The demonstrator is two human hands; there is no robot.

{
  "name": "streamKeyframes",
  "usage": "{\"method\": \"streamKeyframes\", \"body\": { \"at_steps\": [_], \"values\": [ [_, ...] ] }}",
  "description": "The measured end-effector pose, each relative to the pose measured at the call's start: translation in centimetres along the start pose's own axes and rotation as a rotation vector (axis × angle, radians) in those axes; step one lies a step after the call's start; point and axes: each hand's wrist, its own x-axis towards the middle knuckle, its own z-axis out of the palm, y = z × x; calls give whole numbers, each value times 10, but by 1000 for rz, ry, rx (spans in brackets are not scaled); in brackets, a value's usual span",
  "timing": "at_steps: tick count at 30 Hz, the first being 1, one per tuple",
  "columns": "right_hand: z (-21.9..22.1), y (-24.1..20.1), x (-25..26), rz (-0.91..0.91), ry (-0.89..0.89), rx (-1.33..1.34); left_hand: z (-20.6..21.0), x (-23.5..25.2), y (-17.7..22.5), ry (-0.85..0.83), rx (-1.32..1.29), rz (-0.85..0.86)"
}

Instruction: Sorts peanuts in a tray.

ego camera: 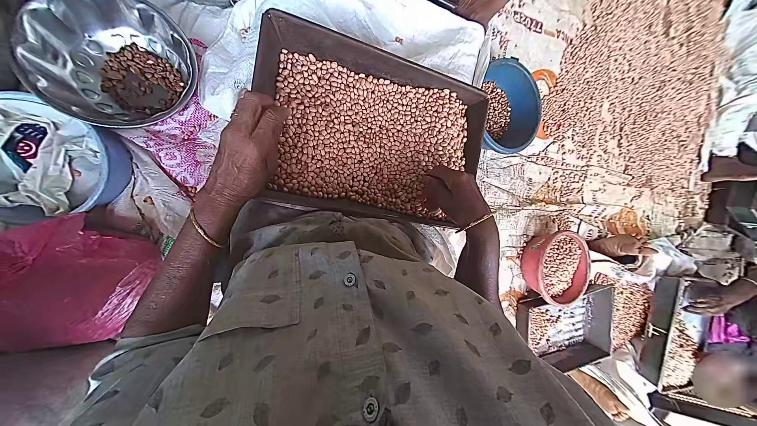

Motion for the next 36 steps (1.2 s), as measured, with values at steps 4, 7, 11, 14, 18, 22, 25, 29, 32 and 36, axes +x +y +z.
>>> {"method": "streamKeyframes", "body": {
  "at_steps": [4, 7, 11, 14, 18, 22, 25, 29, 32, 36],
  "values": [
    [1, -2, 6, -20, 13, -13, 13, 20, -8, -170, -249, 3],
    [6, 3, 7, -101, 68, 51, 27, 25, -20, -265, -270, -37],
    [26, -12, 24, -243, 114, 205, 25, 27, -22, -228, -436, -185],
    [47, -50, 47, -408, 40, 352, 20, 25, -25, -114, -658, -268],
    [81, -103, 84, -672, -47, 347, 21, 25, -30, -17, -835, -258],
    [111, -133, 104, -731, -141, 140, 21, 25, -29, -12, -827, -275],
    [117, -129, 108, -636, -99, 188, 22, 24, -29, -10, -823, -264],
    [107, -110, 105, -481, -38, 429, 20, 25, -27, -48, -787, -267],
    [110, -107, 104, -528, -112, 466, 20, 26, -28, -64, -785, -263],
    [123, -114, 106, -671, -185, 105, 20, 25, -27, -51, -792, -270]
  ]
}}
